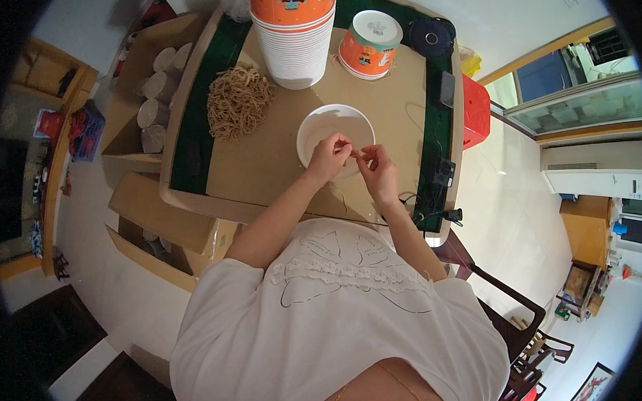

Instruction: The person is placing bundles of dried noodles into paper cups and stacking the prepared cups at a workstation.

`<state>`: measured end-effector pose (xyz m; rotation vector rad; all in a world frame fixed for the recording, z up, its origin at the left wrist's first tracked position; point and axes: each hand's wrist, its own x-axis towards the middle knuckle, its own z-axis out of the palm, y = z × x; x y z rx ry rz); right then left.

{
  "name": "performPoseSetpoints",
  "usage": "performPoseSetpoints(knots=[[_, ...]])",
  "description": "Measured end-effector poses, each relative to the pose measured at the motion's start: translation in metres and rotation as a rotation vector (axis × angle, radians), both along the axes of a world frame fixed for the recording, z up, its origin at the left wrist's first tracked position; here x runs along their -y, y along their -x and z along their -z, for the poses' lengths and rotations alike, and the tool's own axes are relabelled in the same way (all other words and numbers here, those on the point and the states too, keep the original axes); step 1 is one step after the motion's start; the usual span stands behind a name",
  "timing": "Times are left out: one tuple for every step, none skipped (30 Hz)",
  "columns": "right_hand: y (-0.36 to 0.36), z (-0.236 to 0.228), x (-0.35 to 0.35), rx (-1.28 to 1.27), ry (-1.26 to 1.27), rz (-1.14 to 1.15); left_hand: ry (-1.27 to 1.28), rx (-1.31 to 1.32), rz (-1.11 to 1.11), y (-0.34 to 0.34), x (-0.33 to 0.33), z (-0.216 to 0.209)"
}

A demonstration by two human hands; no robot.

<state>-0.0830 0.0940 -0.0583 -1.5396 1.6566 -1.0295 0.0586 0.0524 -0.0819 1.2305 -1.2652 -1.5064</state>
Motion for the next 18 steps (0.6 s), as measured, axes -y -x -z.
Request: performPoseSetpoints(knots=[[0.000, 0.000, 0.000, -0.014, 0.007, 0.012, 0.000, -0.012, -0.008, 0.000, 0.000, 0.000], [-0.001, 0.000, 0.000, -0.015, 0.008, 0.010, 0.001, -0.023, -0.016, -0.001, 0.000, 0.001], [-0.002, 0.000, 0.000, -0.023, 0.028, 0.009, 0.001, -0.024, -0.017, -0.001, 0.001, 0.001], [-0.002, -0.001, 0.001, -0.032, 0.048, 0.010, 0.001, -0.038, -0.025, 0.000, 0.001, 0.000], [-0.002, -0.003, 0.001, -0.032, 0.048, 0.009, 0.000, -0.051, -0.032, 0.000, 0.001, -0.001], [-0.002, -0.005, 0.001, -0.039, 0.017, 0.013, 0.001, -0.052, -0.033, -0.001, 0.002, 0.001], [-0.003, -0.007, 0.001, -0.045, -0.013, 0.017, -0.009, -0.072, -0.018, -0.002, 0.003, 0.002], [-0.002, -0.007, 0.001, -0.045, -0.013, 0.016, -0.018, -0.092, -0.004, -0.003, 0.003, 0.003], [-0.002, -0.005, 0.001, -0.031, -0.004, 0.011, -0.017, -0.092, -0.004, -0.004, 0.004, 0.004], [-0.001, -0.003, 0.001, -0.016, 0.003, 0.009, -0.094, -0.097, 0.011, -0.004, 0.004, -0.002], [-0.001, -0.002, 0.001, -0.015, 0.003, 0.011, -0.171, -0.102, 0.026, -0.005, 0.005, -0.007], [0.000, -0.002, 0.001, -0.017, 0.003, 0.016, -0.172, -0.101, 0.028, -0.004, 0.005, -0.013], [0.000, -0.002, 0.001, -0.019, 0.003, 0.018, -0.156, -0.051, 0.051, -0.004, 0.003, -0.021], [-0.001, -0.002, 0.001, -0.019, 0.003, 0.018, -0.141, 0.000, 0.073, -0.004, 0.001, -0.025], [-0.001, -0.002, 0.002, -0.022, 0.006, 0.022, -0.141, 0.001, 0.074, -0.003, 0.000, -0.022], [-0.002, -0.002, 0.002, -0.025, 0.009, 0.025, -0.054, -0.004, 0.069, -0.001, -0.001, -0.018], [-0.002, -0.003, 0.002, -0.024, 0.010, 0.023, 0.032, -0.009, 0.065, -0.001, -0.002, -0.014], [-0.003, -0.004, 0.002, -0.010, 0.027, 0.015, 0.033, -0.008, 0.063, -0.001, -0.001, -0.010]])
